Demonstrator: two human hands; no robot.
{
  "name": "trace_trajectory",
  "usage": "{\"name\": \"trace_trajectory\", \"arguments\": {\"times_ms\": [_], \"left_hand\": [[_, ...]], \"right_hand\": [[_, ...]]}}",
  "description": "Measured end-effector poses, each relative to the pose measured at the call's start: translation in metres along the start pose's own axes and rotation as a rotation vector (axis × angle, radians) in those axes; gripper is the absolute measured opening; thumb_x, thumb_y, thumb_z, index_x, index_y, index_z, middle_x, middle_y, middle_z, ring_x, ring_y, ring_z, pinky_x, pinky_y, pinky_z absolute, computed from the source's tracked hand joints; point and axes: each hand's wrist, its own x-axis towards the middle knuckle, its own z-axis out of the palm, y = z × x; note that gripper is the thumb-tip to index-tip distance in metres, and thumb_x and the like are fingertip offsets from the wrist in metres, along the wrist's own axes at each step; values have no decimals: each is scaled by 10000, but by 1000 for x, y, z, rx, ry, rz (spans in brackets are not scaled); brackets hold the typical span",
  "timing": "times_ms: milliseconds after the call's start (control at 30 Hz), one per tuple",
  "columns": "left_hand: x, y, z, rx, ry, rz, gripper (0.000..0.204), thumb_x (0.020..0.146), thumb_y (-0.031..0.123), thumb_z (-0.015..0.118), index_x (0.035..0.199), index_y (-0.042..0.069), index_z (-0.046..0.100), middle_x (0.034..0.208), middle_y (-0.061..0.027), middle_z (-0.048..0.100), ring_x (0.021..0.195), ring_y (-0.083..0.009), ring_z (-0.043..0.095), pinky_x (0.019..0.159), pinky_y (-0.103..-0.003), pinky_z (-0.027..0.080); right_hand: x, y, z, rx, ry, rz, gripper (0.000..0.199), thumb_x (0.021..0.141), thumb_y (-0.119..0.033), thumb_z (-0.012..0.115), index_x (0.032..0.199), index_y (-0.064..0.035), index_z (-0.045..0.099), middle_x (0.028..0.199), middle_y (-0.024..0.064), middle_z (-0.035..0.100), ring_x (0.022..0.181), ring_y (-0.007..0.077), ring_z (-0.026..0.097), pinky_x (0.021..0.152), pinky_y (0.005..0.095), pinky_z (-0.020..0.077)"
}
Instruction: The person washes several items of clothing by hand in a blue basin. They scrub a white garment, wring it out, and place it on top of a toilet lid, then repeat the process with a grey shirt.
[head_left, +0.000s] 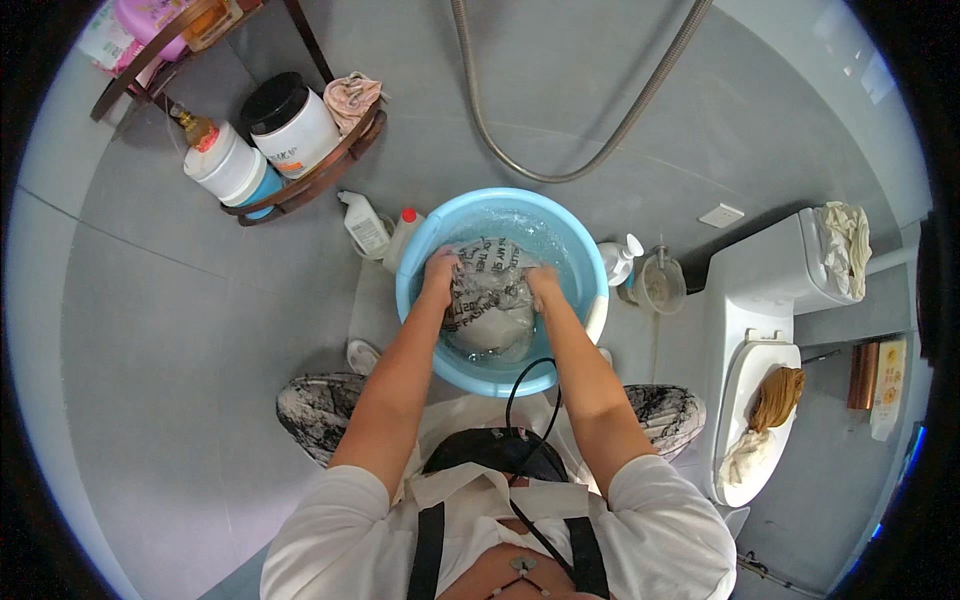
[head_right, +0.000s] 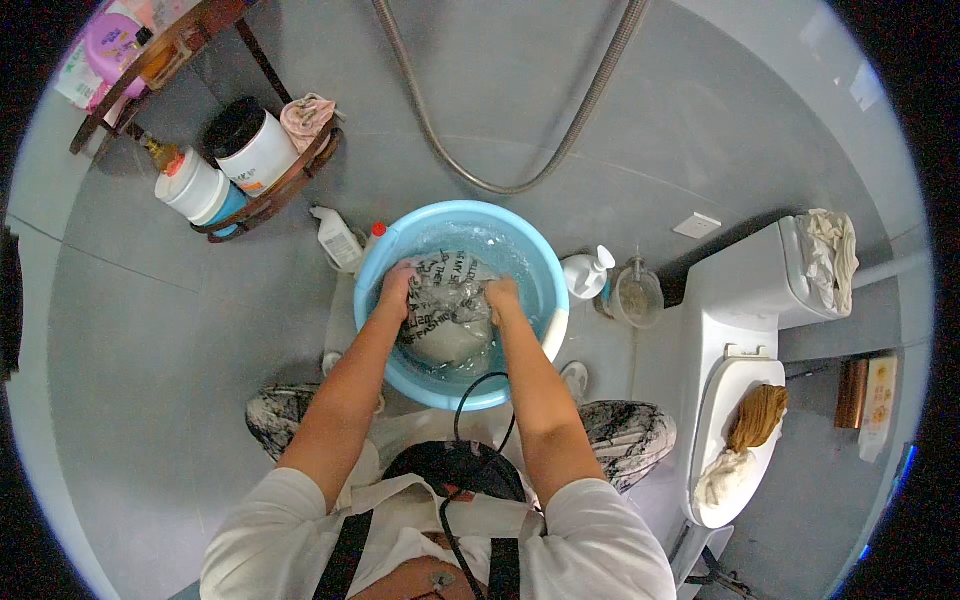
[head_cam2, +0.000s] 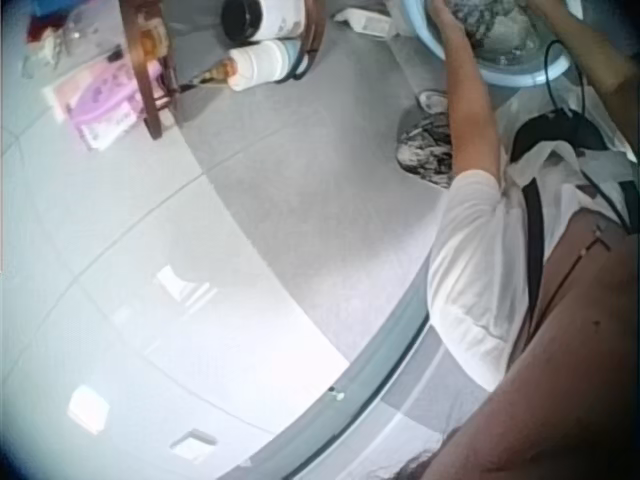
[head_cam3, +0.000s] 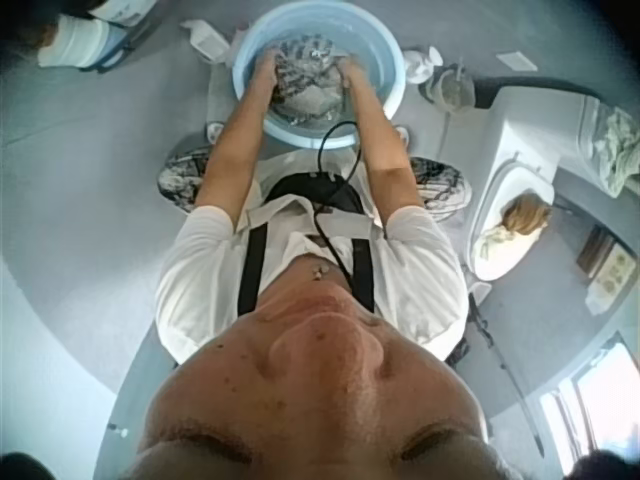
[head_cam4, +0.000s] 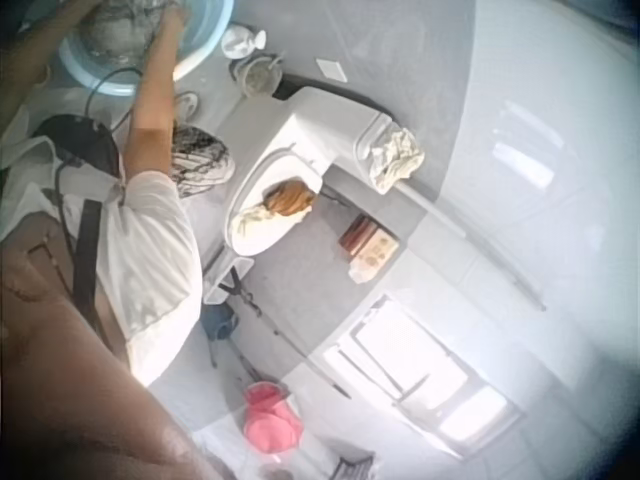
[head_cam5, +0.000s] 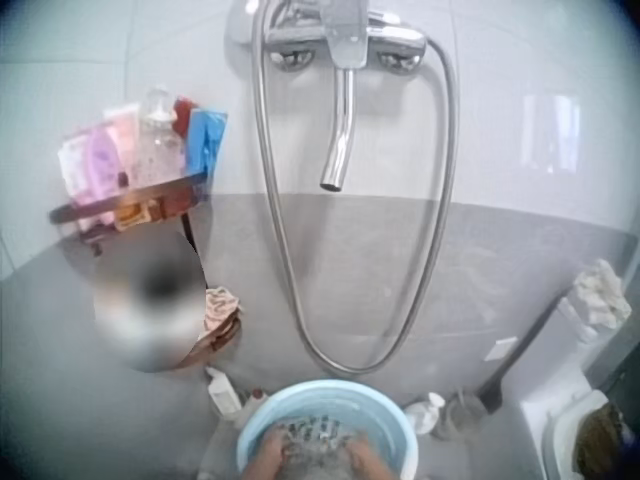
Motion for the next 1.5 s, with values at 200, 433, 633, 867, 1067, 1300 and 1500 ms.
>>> {"name": "trace_trajectory", "arguments": {"times_ms": [200,433,633,867,1067,1300,1500], "left_hand": [[-13,-6,-1,-732,-365,-71,350,741,130,458,1080,78,526,1084,-109,514,973,-254,503,839,-376,417],[-55,23,15,-629,-829,-123,503,870,448,364,1244,113,389,1214,-156,441,1099,-278,445,925,-407,363],[-73,44,27,-465,-900,-180,429,885,359,337,1159,54,463,1116,-124,517,1024,-245,500,912,-376,385],[-75,46,34,-511,-794,-345,378,878,330,336,1021,49,544,1001,-102,571,914,-213,540,844,-326,421],[-65,21,50,49,-232,43,436,876,364,318,1029,18,534,1050,-99,534,956,-219,496,845,-345,373],[-61,63,-4,697,-257,373,496,834,394,431,1163,22,431,1051,-143,500,1035,-252,450,887,-351,336],[-55,26,-8,1121,-296,906,626,731,254,621,1278,159,332,1313,-157,271,1201,-323,297,962,-396,296]], "right_hand": [[-63,-16,22,-403,195,-924,397,599,-24,588,983,-27,488,1233,261,340,1134,399,326,951,428,275],[-118,-23,18,-663,-30,-1438,402,520,-159,742,845,-74,522,1312,222,261,1202,432,222,953,504,224],[-120,-34,10,-862,-49,-1738,318,523,-270,735,740,-134,547,1124,67,463,1097,335,355,841,529,291],[-123,-47,23,-889,156,-1808,219,574,-235,638,728,-121,533,906,21,537,933,245,481,772,501,344],[-84,-60,19,-575,200,-1557,169,702,-226,554,772,-78,515,810,102,548,767,313,527,632,410,429],[-57,-64,-34,-1053,339,-1007,235,812,-302,490,901,-87,516,831,140,557,774,338,538,618,430,437],[-65,-42,-34,-1119,169,-953,506,748,-320,591,1196,-168,412,1148,152,445,1017,337,460,764,429,443]]}}
